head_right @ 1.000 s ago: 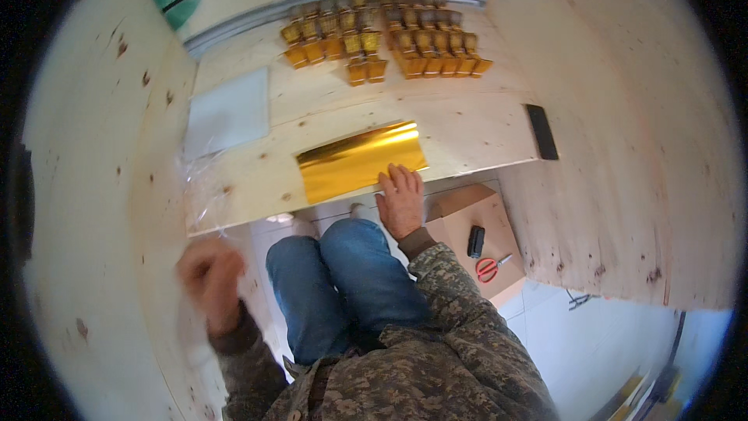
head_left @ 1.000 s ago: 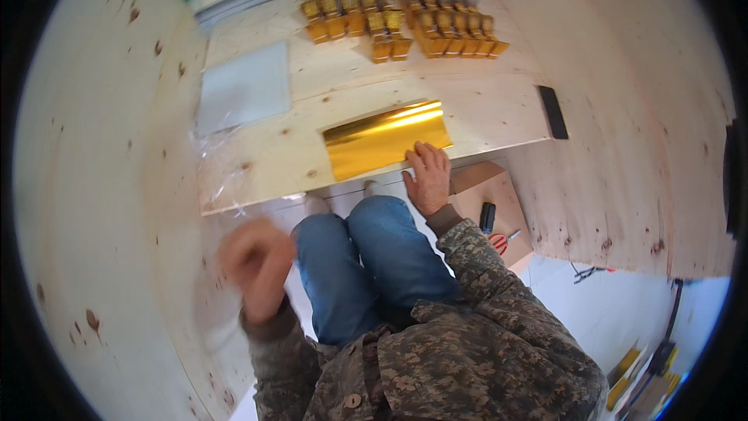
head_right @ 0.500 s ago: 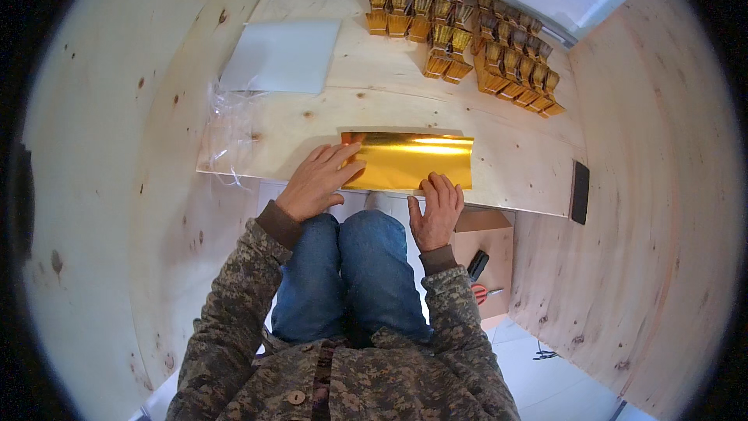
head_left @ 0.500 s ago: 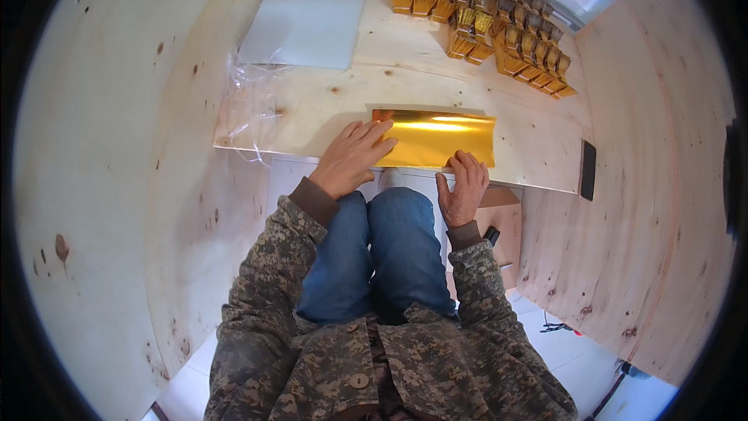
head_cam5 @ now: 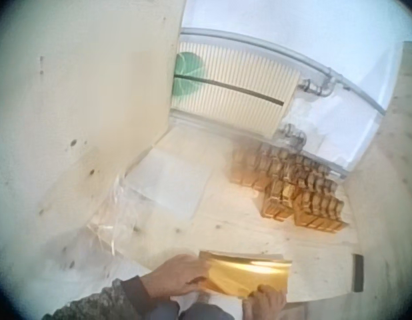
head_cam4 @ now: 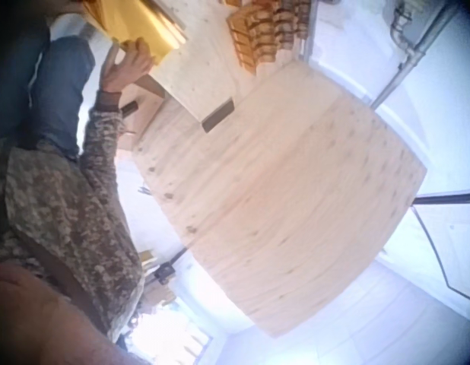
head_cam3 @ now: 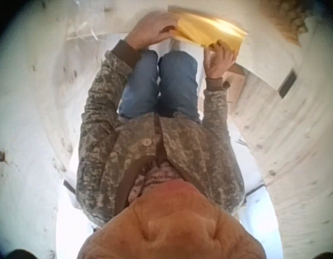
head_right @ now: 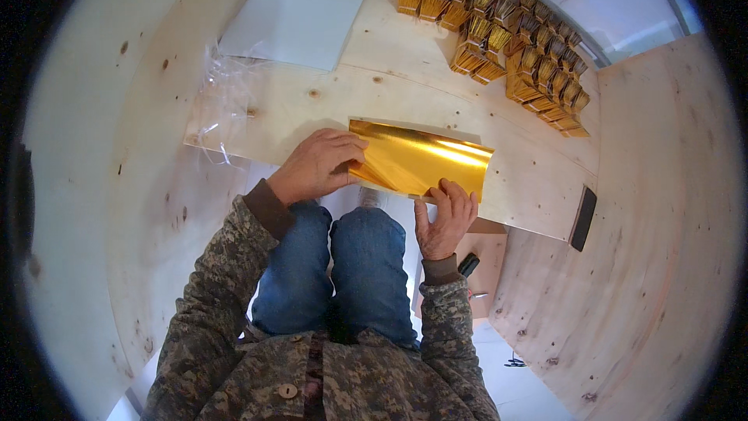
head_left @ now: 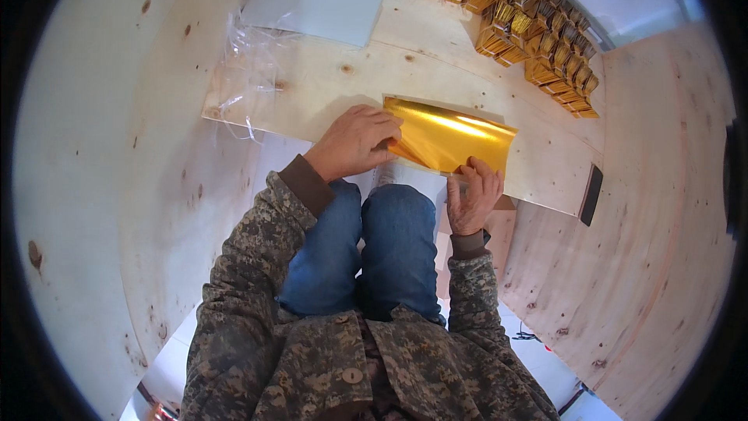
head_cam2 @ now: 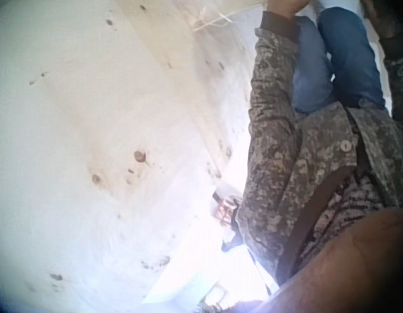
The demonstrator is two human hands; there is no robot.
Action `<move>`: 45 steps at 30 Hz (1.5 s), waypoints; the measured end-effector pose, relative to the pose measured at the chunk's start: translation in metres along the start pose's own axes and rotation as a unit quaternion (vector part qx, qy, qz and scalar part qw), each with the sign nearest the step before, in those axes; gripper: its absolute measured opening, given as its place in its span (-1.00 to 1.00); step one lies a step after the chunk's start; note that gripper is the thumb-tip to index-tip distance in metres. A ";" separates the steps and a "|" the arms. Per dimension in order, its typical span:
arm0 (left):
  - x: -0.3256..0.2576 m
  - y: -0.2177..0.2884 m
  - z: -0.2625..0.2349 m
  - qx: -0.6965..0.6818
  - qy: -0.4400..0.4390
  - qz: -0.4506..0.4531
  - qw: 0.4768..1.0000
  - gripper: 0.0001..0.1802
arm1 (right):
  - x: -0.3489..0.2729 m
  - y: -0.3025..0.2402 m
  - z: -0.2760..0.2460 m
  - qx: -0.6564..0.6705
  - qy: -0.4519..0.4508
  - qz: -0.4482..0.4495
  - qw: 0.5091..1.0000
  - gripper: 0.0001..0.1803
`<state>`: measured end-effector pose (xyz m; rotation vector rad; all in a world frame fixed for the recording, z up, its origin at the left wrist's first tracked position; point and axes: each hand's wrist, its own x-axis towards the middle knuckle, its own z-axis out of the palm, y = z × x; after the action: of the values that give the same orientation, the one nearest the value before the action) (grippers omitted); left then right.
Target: The person sits on the floor and folds a sheet of gold-colored paper by hand. They smooth the creases and fold the paper into a smaller rectangular shape, then place it on the table among other folded items.
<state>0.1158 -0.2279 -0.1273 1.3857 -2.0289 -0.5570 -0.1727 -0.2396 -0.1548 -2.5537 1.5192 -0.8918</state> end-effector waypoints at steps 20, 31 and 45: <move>0.015 -0.004 0.004 -0.028 0.058 -0.036 0.997 -0.71 | 0.038 -0.055 -0.010 0.229 0.006 0.064 0.971 -0.79; 0.020 0.002 0.000 0.006 0.014 -0.075 0.997 -0.67 | 0.046 -0.067 0.014 0.300 -0.051 0.160 0.939 -0.90; 0.020 -0.008 0.014 0.003 0.136 -0.048 0.989 -0.64 | 0.052 -0.057 0.020 0.290 -0.046 0.214 0.931 -0.89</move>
<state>0.1058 -0.2496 -0.1376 1.4819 -1.7551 -0.3783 -0.0988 -0.2578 -0.1301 -1.7410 1.4250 -0.9565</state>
